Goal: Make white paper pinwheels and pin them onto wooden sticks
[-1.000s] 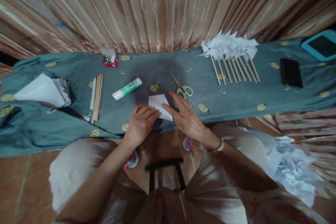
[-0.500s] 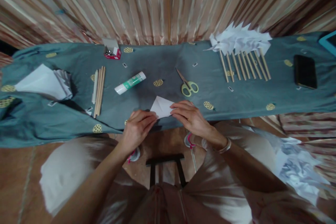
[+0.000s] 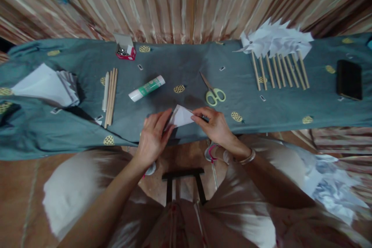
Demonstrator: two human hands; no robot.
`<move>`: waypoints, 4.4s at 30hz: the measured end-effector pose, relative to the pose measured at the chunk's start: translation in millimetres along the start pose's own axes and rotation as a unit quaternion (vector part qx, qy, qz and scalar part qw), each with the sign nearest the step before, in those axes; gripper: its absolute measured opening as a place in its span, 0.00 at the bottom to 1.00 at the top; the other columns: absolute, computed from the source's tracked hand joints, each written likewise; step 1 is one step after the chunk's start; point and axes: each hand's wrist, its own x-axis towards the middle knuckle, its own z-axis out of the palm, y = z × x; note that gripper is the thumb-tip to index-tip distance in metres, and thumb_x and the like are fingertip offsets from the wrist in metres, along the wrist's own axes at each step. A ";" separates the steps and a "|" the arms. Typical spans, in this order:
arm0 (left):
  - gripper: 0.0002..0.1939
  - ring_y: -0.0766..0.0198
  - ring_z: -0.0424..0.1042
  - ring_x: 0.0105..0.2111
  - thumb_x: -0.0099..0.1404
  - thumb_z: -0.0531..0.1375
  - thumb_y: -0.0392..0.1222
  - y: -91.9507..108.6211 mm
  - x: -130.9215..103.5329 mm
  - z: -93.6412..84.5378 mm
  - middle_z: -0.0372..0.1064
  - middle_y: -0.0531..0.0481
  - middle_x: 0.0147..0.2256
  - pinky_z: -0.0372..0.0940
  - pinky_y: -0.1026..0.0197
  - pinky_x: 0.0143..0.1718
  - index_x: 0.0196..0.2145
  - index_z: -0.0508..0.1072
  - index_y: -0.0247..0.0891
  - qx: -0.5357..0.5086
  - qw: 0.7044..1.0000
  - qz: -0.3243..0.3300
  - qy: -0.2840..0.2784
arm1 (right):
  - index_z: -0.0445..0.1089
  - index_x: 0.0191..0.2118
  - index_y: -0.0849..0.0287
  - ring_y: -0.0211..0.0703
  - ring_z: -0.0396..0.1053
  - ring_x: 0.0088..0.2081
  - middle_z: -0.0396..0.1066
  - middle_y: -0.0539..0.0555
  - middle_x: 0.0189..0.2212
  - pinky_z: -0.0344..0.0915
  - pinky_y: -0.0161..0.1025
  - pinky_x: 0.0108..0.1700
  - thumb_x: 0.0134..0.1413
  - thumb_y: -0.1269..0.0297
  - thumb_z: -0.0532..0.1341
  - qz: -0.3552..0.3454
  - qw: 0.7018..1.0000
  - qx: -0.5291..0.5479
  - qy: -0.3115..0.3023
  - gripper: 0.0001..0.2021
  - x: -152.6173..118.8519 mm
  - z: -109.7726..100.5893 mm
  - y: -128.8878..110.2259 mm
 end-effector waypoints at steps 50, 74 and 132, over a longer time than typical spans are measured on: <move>0.37 0.44 0.41 0.71 0.71 0.54 0.41 29.1 -25.8 33.4 0.48 0.27 0.68 0.50 0.38 0.67 0.69 0.42 0.24 0.074 0.984 0.098 -0.133 | 0.74 0.47 0.59 0.48 0.74 0.40 0.79 0.56 0.38 0.69 0.47 0.49 0.54 0.62 0.66 -0.026 0.993 -0.106 0.033 0.14 6.4 8.3 -2.5; 0.39 0.43 0.43 0.70 0.71 0.55 0.42 30.2 -24.4 33.1 0.48 0.27 0.68 0.51 0.38 0.67 0.70 0.39 0.25 0.074 0.984 0.091 -0.131 | 0.74 0.45 0.57 0.42 0.75 0.36 0.79 0.52 0.35 0.71 0.42 0.46 0.54 0.68 0.62 0.060 0.998 -0.006 0.027 0.12 13.3 8.4 -2.0; 0.34 0.46 0.50 0.69 0.72 0.55 0.43 -0.1 -66.6 2.8 0.54 0.29 0.66 0.51 0.39 0.66 0.70 0.47 0.33 0.069 0.994 0.016 -0.079 | 0.72 0.42 0.57 0.53 0.65 0.59 0.69 0.62 0.56 0.59 0.55 0.61 0.59 0.65 0.60 -0.102 0.991 -0.081 -0.002 0.07 -4.3 -0.7 14.2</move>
